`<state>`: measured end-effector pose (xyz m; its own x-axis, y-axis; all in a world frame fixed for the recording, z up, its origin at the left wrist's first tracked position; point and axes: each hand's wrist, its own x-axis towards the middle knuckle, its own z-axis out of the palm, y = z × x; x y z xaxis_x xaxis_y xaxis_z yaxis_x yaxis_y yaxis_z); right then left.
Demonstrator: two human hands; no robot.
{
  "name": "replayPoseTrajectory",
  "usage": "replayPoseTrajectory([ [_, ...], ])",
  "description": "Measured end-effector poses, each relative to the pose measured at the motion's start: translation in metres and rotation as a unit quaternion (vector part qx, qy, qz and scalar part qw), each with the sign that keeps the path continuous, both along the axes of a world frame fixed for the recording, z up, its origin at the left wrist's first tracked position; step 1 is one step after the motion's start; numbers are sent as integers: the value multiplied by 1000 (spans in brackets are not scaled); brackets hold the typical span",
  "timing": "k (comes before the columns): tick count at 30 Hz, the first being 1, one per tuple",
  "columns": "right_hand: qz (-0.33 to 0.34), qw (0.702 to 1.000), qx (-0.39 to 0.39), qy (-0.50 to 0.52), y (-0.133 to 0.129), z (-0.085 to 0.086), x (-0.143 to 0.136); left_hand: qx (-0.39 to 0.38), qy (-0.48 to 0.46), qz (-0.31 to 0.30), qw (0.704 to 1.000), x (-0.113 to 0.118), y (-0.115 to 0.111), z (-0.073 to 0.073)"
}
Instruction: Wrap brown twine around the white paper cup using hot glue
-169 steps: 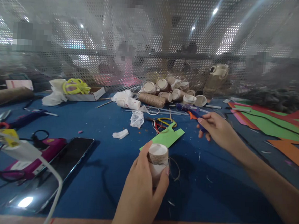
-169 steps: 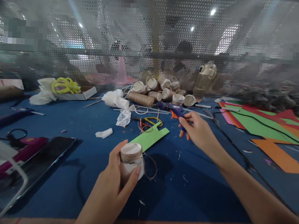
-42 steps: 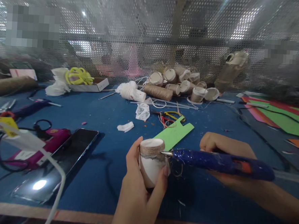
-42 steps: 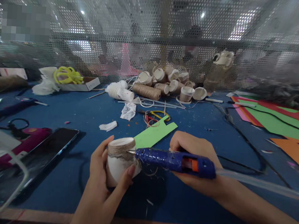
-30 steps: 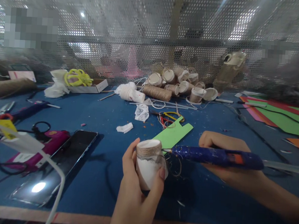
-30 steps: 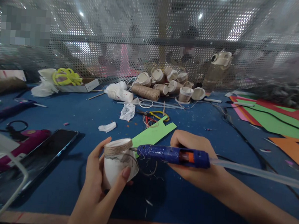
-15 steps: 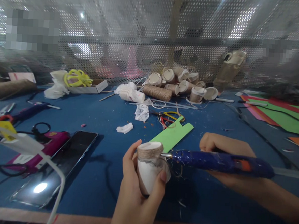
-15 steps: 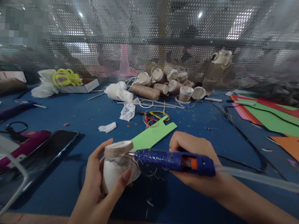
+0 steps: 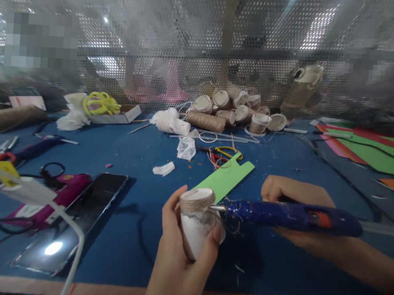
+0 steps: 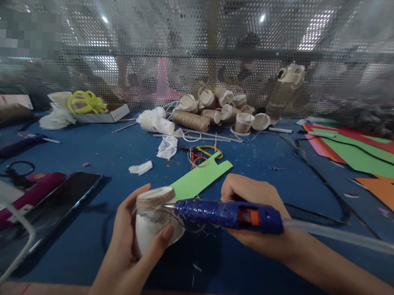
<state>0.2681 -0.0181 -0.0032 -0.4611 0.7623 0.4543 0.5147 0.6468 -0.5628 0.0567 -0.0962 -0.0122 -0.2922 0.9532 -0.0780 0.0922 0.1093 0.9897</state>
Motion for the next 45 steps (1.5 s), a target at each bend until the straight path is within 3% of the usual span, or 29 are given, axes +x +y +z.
replayPoseTrajectory([
  [10, -40, 999, -37, -5, 1, 2, 1, 4, -31, 24, 999, 2, -1, 6],
  [16, -25, 999, -22, 1, 1, 1, -2, 13, -37, 13, 999, 0, -1, 2],
  [21, 1, 1000, -19, 16, -3, 3, -1, 9, -11, 3, 1000, -1, -1, -1],
  [25, -20, 999, -41, 14, -2, 3, 0, 23, 18, 18, 999, 1, -3, 3],
  [45, -14, 998, -61, 26, 1, 5, -3, 13, -71, -4, 997, -6, -2, -5],
])
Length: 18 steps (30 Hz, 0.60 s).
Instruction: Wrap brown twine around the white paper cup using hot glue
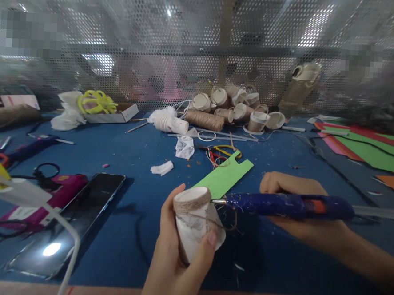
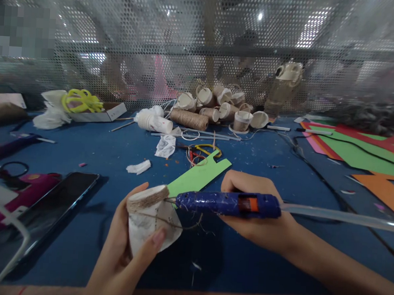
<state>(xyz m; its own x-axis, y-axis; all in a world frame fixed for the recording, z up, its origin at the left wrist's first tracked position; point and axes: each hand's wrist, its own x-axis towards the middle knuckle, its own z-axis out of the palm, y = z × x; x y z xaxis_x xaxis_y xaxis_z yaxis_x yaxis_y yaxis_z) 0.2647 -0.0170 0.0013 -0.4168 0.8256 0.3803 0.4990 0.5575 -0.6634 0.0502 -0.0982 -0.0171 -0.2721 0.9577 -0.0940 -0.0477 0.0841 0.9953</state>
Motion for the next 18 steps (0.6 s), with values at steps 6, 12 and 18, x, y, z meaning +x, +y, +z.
replayPoseTrajectory([
  [6, 14, 1000, 1, 14, -3, -2, 0, -2, 24, -11, 1000, 0, 0, -1],
  [12, 0, 999, -36, 21, -1, 1, -1, -1, 19, 2, 1000, 4, -1, 5],
  [18, -32, 996, -77, 19, 14, 1, -2, 3, -4, 9, 1000, 8, -3, 10],
])
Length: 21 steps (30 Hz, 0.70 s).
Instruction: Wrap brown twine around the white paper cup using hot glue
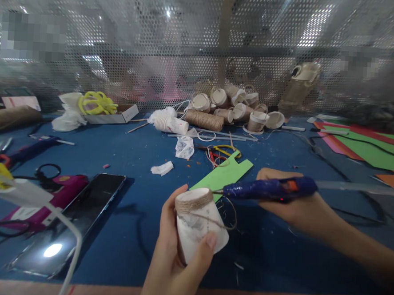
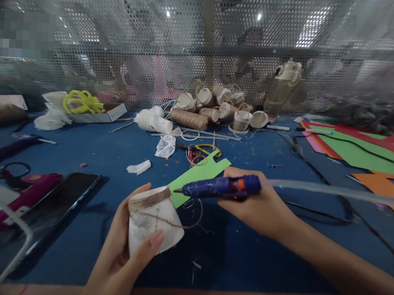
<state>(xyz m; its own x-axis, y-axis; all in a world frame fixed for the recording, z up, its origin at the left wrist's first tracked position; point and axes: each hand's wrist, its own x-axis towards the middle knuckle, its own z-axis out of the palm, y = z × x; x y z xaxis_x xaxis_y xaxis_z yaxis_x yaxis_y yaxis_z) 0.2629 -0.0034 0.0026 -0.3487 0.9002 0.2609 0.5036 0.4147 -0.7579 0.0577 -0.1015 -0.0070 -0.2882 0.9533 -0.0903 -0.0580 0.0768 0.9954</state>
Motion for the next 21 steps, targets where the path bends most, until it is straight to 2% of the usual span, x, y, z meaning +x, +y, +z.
replayPoseTrajectory([
  [3, -32, 990, -130, 35, 15, -5, 4, -6, -13, -8, 1000, -3, 2, -5],
  [5, -43, 962, -247, 110, 26, -9, 9, -8, -16, -10, 1000, -5, 3, -9],
  [7, -53, 937, -300, 169, 35, -12, 15, -2, -12, -13, 1000, -6, 3, -12],
  [13, -63, 928, -328, 162, 48, -12, 25, 12, -22, -30, 999, -6, 1, -15],
  [21, -43, 929, -350, 116, 48, 1, 26, -8, -40, -50, 998, -10, 2, -11],
])
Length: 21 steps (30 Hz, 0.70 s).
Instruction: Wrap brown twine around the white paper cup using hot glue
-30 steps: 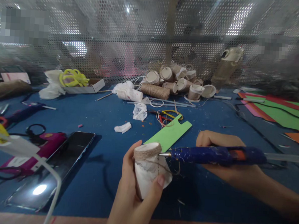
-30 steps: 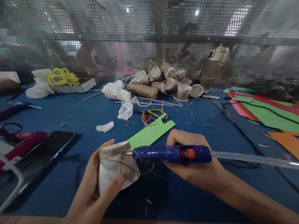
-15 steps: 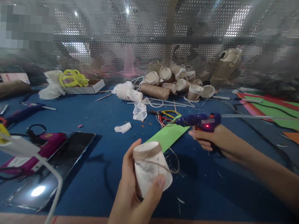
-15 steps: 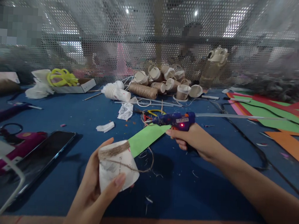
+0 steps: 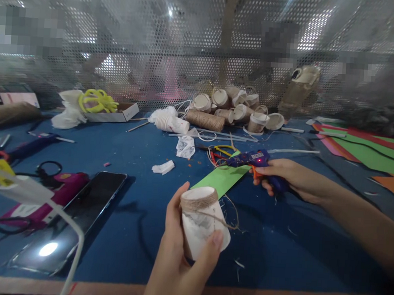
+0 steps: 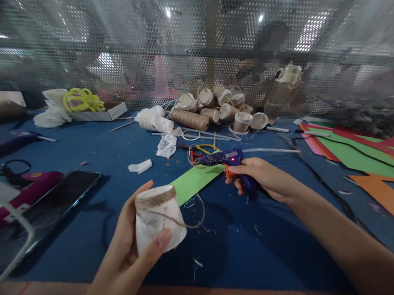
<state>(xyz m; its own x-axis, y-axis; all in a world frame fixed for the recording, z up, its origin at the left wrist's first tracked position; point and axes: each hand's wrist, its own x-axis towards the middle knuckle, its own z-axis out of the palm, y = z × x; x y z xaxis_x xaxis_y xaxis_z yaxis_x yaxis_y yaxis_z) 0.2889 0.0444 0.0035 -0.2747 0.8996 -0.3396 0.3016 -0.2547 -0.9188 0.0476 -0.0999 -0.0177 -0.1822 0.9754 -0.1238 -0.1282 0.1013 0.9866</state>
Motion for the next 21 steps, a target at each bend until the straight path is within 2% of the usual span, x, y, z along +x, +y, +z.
replayPoseTrajectory([
  [5, 15, 998, 39, -45, 5, -1, 11, -4, -10, 1, 1000, 1, -1, 2],
  [12, 93, 978, 66, -175, 13, -2, 23, 4, -8, -1, 1000, 1, -1, 0],
  [14, 84, 955, 129, -255, 15, -3, 25, 9, -9, 0, 1000, 0, -1, -2],
  [17, -2, 880, 289, -377, 10, -3, 21, 27, -3, 4, 1000, 0, 0, -6],
  [18, -29, 858, 337, -386, 5, -2, 17, 32, 2, 4, 999, 0, 1, -7],
  [19, -38, 852, 362, -378, -2, -1, 12, 37, 9, 4, 999, 0, 1, -8],
  [20, -36, 847, 390, -358, -10, 0, 5, 40, 17, 4, 999, 0, 2, -9],
  [21, -6, 847, 432, -310, -20, 1, -3, 43, 26, 4, 999, 0, 2, -9],
])
